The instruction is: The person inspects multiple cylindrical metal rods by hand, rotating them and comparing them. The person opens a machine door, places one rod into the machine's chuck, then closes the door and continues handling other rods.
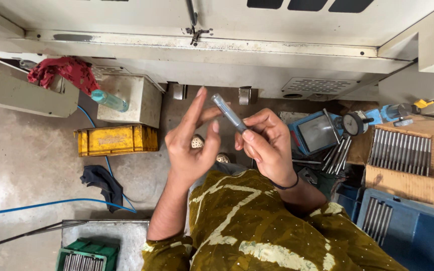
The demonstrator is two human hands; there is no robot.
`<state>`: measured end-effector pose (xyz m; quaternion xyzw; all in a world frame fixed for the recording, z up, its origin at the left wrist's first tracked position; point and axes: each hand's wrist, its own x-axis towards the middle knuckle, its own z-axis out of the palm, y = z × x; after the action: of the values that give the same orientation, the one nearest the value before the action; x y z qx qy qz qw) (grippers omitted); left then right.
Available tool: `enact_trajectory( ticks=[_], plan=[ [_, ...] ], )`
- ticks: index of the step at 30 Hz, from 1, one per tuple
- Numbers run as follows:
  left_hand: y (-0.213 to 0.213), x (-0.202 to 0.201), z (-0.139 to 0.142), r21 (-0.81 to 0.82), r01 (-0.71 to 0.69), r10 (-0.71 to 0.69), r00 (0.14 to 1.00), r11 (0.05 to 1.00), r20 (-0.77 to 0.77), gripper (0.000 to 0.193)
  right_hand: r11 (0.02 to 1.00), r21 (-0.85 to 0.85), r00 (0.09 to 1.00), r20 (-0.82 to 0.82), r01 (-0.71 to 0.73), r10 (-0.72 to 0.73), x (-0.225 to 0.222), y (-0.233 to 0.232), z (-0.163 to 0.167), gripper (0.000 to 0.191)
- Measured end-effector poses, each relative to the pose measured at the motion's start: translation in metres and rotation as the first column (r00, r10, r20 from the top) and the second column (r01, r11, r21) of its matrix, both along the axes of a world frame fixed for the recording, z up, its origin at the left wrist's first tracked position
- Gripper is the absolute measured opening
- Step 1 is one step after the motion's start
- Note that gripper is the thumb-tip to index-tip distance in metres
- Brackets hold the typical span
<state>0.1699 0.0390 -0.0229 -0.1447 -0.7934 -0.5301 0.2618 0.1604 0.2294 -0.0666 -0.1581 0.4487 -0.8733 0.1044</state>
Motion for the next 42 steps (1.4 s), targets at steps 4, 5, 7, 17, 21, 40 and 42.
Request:
enact_trajectory(
  ticks=[4,5,7,17,21,40,42],
  plan=[
    [0.004,0.001,0.005,-0.024,0.015,-0.014,1.000,1.000,0.010,0.065,1.000,-0.013,1.000,0.021,-0.001,0.001,-0.001,0.002,0.000,0.014],
    [0.005,0.000,0.006,-0.023,0.017,-0.016,1.000,1.000,0.013,0.065,1.000,-0.015,1.000,0.025,-0.004,0.005,-0.001,0.002,0.000,0.014],
    [0.007,0.000,0.007,-0.022,0.020,-0.020,1.000,1.000,0.019,0.065,1.000,-0.020,0.999,0.034,-0.010,0.011,-0.001,0.002,0.000,0.013],
    [0.008,-0.001,0.007,0.051,0.052,-0.054,0.997,0.997,0.051,0.060,0.991,-0.108,0.994,0.071,-0.080,0.088,-0.006,0.002,-0.002,0.012],
    [0.007,-0.001,0.005,0.057,0.053,-0.056,0.997,0.997,0.056,0.056,0.971,-0.191,0.979,0.117,-0.142,0.166,-0.010,0.004,-0.005,0.014],
    [0.017,0.003,0.016,0.240,-0.007,-0.062,0.959,0.971,0.276,0.061,0.995,-0.089,0.999,-0.006,-0.042,0.042,-0.011,-0.003,-0.011,0.012],
    [0.015,0.003,0.016,0.253,-0.012,-0.064,0.955,0.967,0.291,0.060,0.996,-0.078,0.999,-0.032,-0.037,0.034,-0.011,-0.004,-0.012,0.012]
  ],
)
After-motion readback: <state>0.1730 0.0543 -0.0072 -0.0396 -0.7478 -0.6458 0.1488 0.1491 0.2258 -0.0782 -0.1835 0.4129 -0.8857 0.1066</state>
